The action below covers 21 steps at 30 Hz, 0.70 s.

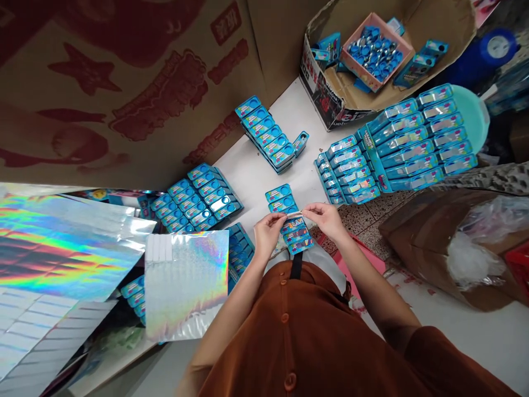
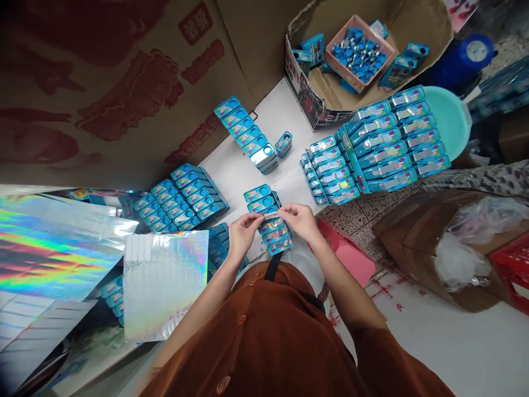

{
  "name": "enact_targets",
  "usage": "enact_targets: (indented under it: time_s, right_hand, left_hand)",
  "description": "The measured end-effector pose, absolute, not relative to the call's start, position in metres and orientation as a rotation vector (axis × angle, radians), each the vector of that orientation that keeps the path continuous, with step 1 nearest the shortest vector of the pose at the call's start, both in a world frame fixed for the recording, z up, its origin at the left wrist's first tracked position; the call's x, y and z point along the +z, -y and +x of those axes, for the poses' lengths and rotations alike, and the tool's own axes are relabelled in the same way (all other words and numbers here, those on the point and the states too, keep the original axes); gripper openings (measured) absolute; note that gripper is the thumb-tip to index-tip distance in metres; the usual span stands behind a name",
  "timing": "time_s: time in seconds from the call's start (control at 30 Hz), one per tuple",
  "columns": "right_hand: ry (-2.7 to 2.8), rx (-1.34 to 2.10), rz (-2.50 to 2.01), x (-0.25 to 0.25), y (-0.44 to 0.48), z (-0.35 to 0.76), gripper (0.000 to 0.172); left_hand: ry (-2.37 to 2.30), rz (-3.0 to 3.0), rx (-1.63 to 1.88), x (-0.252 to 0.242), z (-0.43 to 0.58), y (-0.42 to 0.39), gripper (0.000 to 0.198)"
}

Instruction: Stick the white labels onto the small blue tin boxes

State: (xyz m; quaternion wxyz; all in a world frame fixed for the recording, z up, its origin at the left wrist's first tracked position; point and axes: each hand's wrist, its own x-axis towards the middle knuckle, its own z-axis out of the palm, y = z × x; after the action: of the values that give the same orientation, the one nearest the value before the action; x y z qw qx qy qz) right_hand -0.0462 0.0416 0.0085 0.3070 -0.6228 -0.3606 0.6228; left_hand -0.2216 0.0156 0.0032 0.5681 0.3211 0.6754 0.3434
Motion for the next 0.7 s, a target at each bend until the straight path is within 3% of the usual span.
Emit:
enact_targets:
  time_s: [0.4, 0.7]
  right_hand:
    - [0.869, 1.666, -1.654, -0.017, -0.055, -0.039, 0.024]
    - [0.753, 1.815, -1.668, -0.049, -0.066, -0.035, 0.027]
  left_hand:
    - [-1.638, 0.877, 0.670, 0.008, -0.222, -0.023, 0.035]
    - [-1.709, 0.914, 0.668, -0.001, -0.212, -0.026, 0.029]
